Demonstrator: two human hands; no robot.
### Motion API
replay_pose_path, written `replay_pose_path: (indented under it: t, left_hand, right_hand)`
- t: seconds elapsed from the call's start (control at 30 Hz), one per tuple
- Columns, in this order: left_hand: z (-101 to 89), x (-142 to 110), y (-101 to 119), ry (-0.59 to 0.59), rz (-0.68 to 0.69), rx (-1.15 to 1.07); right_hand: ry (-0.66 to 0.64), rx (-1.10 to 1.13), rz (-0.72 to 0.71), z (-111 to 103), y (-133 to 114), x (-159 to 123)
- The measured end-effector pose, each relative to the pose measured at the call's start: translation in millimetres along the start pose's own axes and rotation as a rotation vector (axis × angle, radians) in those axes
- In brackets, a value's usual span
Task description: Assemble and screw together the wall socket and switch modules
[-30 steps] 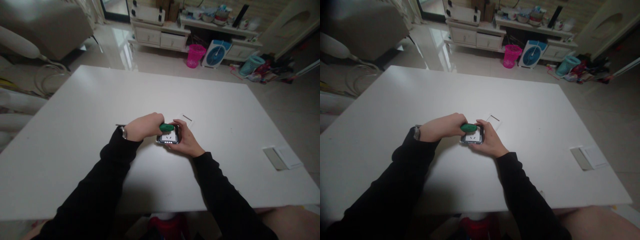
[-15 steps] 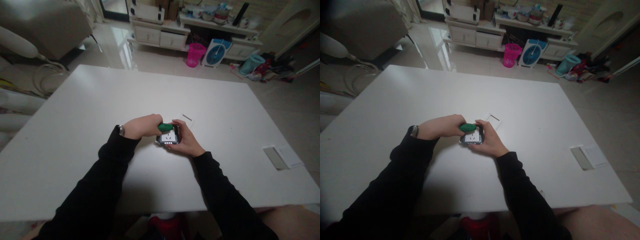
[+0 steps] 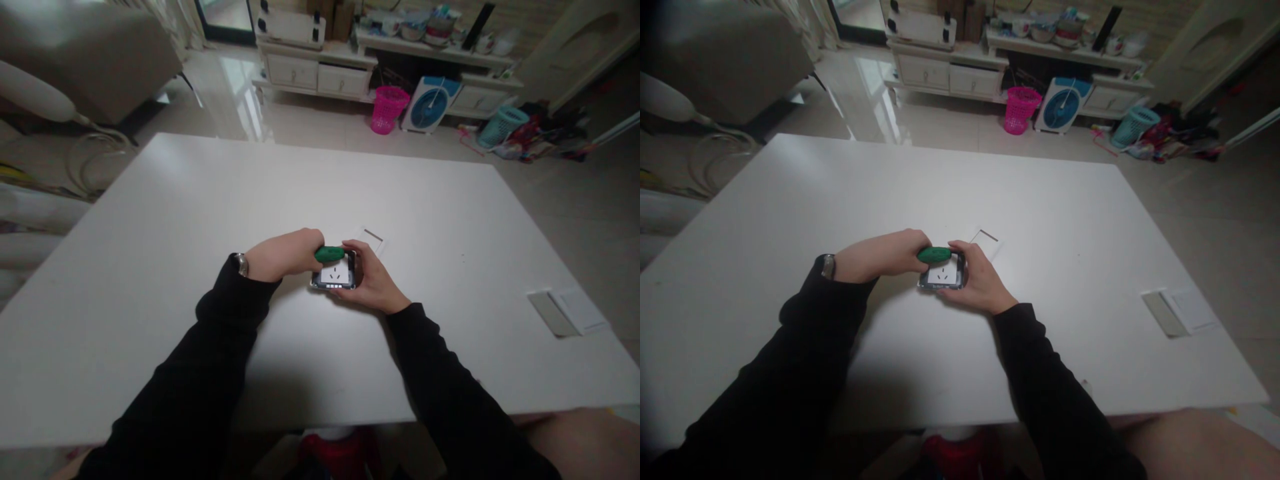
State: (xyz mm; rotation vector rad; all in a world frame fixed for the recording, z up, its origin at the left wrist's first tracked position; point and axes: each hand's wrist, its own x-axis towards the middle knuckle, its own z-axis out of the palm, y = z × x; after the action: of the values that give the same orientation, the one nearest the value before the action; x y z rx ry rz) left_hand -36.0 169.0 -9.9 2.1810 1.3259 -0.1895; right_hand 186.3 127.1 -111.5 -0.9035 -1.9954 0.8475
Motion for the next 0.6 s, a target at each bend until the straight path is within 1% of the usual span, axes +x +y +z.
replay_pose_path:
  t: [0.13,0.23,0.47,0.6]
  left_hand:
    - [-1.0,-1.0,0.4,-0.01,0.011,-0.014]
    - [-1.2,-1.1,0.8,0.004,0.003,0.015]
    - [-0.7,-1.4,0.5,0.008,0.005,0.002]
    - [-0.1,-2.2,2.9,0.014,0.009,0.023]
  right_hand:
    - [0.007,-0.027,0.011,0.1,-1.6,-0.3]
    - [0.002,-0.03,0.019,-1.1,-3.7,0.1]
    - [-0.011,-0.055,-0.004,-4.3,-8.8,2.9]
    - [0.018,-0.067,0.008,-2.7,-8.8,3.0]
